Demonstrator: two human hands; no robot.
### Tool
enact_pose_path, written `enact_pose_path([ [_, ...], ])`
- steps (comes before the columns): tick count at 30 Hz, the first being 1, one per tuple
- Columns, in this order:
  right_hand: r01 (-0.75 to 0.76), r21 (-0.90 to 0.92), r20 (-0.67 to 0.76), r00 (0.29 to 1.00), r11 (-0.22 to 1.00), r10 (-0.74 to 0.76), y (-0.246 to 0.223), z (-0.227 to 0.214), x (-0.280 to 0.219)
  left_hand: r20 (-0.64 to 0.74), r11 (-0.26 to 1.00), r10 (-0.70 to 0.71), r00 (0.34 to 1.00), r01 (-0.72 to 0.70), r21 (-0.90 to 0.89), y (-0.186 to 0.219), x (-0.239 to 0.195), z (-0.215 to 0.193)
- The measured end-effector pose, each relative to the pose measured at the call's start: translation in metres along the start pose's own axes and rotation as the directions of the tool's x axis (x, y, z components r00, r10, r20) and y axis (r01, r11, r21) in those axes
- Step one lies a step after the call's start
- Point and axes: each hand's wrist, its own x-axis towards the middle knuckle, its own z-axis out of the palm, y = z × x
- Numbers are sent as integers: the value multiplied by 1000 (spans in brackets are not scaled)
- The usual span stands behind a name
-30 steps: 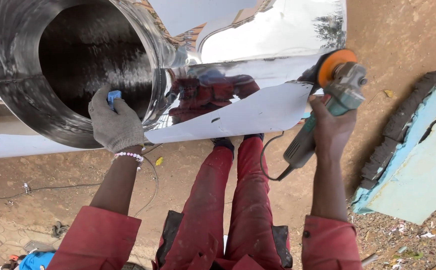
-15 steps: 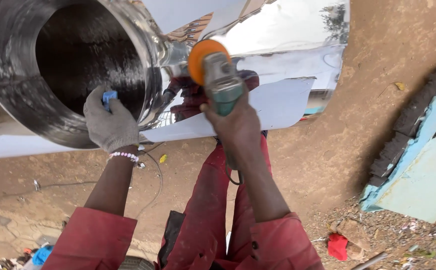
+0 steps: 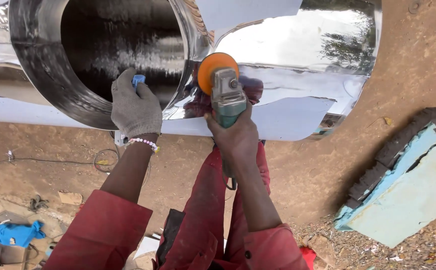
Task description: Using a handheld angle grinder to polish and smooth the weld seam on a large stainless steel tank.
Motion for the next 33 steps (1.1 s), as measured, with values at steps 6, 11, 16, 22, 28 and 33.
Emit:
enact_pose_path([
  [6, -18, -27, -155, 988, 999, 13, 51, -22, 38, -50, 1000, -25, 998, 25, 7, -1, -4, 14],
  [11, 7, -188, -166, 985, 982, -39, 45, -34, 30, 11, 999, -34, 999, 34, 32, 14, -2, 2],
  [16, 148, -364, -11, 987, 920, -163, 29, -7, 15, 92, 999, -38, 995, 34, 37, 14, -1, -1],
  [22, 273, -413, 32, 958, 869, -286, 8, -4, 20, 111, 1000, -23, 994, 23, 0, 15, -2, -2],
  [28, 278, -465, 75, 958, 841, -275, 11, -24, 11, 65, 1000, 5, 998, -4, -13, 8, -1, 11],
  [33, 255, -459, 67, 965, 851, -254, 21, -19, 2, 92, 1000, -2, 996, 5, -25, 10, -2, 6],
])
